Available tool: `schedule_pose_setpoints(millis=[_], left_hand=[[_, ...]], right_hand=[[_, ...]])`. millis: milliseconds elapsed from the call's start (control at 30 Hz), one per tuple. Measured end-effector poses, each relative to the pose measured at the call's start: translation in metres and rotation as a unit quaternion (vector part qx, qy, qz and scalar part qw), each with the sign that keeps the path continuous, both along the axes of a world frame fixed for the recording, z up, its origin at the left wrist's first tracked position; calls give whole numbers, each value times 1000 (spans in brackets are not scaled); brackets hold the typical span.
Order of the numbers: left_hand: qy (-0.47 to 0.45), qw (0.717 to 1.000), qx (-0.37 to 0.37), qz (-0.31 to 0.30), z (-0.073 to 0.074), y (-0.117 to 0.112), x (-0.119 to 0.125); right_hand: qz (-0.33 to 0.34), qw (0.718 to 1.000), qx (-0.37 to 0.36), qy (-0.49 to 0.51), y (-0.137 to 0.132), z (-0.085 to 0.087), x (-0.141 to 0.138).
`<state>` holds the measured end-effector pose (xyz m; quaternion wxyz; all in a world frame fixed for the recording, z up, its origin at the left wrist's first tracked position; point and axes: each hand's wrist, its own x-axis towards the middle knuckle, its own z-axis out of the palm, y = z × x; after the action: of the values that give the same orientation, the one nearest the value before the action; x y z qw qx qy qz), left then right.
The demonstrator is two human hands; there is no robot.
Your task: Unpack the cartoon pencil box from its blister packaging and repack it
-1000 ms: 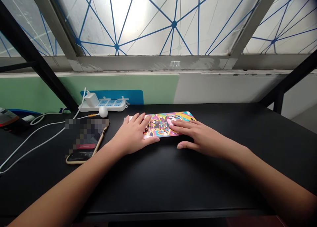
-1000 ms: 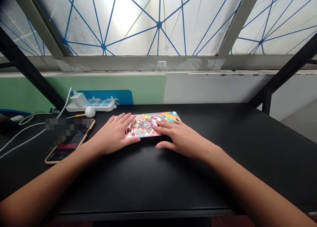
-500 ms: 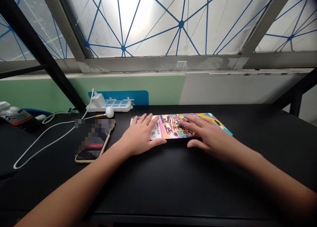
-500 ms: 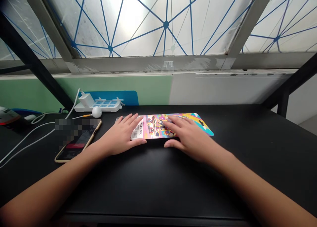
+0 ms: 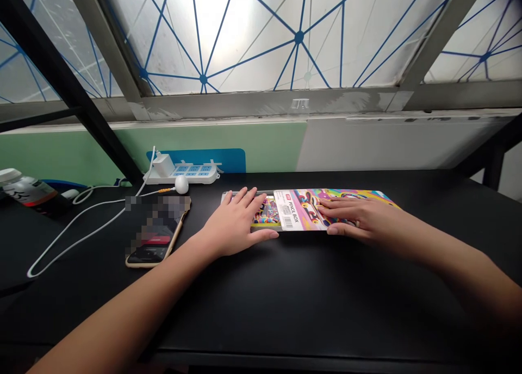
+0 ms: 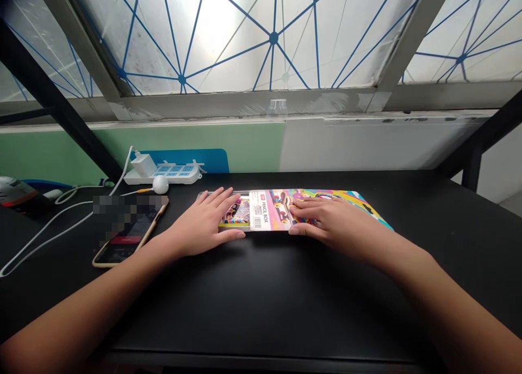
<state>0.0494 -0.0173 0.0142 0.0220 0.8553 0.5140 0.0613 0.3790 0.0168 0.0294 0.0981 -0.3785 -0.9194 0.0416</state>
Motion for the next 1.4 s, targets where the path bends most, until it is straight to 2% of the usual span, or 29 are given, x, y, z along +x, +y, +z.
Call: schedule_pose_setpoints(millis=[100, 200, 300, 400, 500, 667, 800, 967, 1067, 1233, 1333, 1400], left_hand=[[8, 1000, 6, -4, 0, 0, 0], [16, 1000, 10, -8, -1, -1, 1], [27, 999, 13, -13, -1, -1, 1], [34, 999, 8, -8, 2, 2, -3], [29, 999, -20, 8, 6, 7, -13], [13, 996, -73, 47, 15, 13, -30], [2, 994, -76, 79, 22, 16, -37], [-2, 993, -58, 104, 29, 23, -52], [-10, 993, -57, 101, 27, 27, -60], [3, 997, -22, 74, 20, 29, -62], [2, 996, -4, 94, 16, 26, -54], [4, 995, 6, 104, 13, 23, -46]], right_hand=[[-23, 998, 60, 1, -5, -1, -8], [-12, 994, 110, 0, -14, -9, -32], [40, 993, 109, -12, -20, -22, -56], [59, 992, 109, -26, -18, -32, -64], [46, 994, 99, -25, -11, -33, -57], [31, 996, 80, -12, -1, -25, -35], [24, 997, 67, 16, 4, -26, -21], [-14, 998, 66, -17, 6, -32, -12], [-36, 994, 97, -18, 1, -23, -12], [-68, 975, 209, 30, -20, 7, -25], [-34, 960, 278, 34, -48, 17, -48], [16, 955, 295, 11, -74, 14, -71]])
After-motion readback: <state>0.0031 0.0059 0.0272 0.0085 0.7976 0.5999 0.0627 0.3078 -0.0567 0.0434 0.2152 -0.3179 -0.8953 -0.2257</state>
